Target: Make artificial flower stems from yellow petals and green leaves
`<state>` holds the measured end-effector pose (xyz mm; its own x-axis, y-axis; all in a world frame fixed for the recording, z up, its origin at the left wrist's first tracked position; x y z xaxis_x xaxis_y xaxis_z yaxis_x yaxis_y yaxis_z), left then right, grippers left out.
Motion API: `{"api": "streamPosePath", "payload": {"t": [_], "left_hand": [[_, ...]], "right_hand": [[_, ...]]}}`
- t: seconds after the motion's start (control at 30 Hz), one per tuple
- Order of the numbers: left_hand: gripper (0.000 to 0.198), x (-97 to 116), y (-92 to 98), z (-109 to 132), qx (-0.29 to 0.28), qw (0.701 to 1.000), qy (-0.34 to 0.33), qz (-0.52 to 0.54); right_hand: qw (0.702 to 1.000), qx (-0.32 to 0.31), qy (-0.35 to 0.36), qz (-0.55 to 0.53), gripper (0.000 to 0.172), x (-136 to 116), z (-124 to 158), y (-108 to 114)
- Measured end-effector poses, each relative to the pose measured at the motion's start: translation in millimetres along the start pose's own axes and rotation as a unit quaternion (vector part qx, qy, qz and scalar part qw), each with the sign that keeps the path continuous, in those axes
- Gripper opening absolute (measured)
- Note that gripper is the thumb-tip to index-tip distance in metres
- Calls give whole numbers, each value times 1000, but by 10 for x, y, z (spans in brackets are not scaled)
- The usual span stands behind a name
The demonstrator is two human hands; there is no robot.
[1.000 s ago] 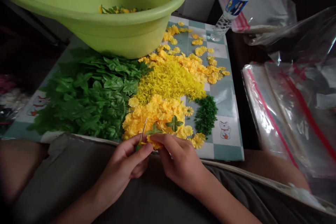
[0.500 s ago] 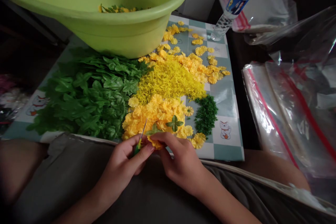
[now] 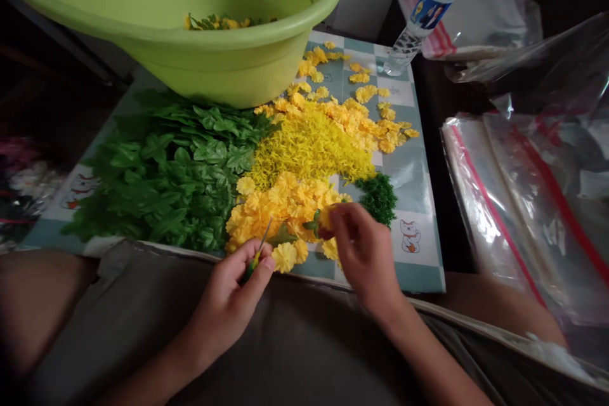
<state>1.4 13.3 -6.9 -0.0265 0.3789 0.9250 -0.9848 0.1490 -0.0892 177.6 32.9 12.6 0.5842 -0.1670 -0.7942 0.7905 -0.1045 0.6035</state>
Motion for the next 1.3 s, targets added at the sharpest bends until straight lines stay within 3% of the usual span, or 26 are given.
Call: {"api": "streamPosePath", "payload": {"t": [0.07,0.2,0.4,0.57,0.83,1.07,1.3], "left_hand": [[16,-13,64,-57,28,999,-2,25],[25,-54,142,-125,70,994,23,82],[17,3,-30,-9,-18,992,34,122],[23,-21,-62,54,-4,983,62,175],[29,-76,-135,55,-15,962,116,246],[27,-73,-110,58,-9,967,111,231],[26,-65,-106,65,1,969,111,219]], "right_hand": [[999,36,-12,5,14,49,-35,73],[998,-22,53,-1,11,-80,69,-68],[977,22,195,83,16,-343,337,-194],[955,63,248,151,24,-403,424,-187],[954,66,255,142,27,-404,467,-205],[971,47,221,74,24,-396,451,-203],[968,52,216,118,27,-368,479,-224]]}}
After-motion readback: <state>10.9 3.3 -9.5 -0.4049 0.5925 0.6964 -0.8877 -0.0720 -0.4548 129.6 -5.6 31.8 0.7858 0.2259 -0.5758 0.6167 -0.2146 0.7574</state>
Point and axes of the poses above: each hand's wrist, its own z-axis away from the middle knuckle, its own y-axis out of the back of the hand, x = y × z, the point moved 6 cm from there along -z, towards the middle knuckle, and after that the axes turned 10 degrees about z, right-handed, at the moved point
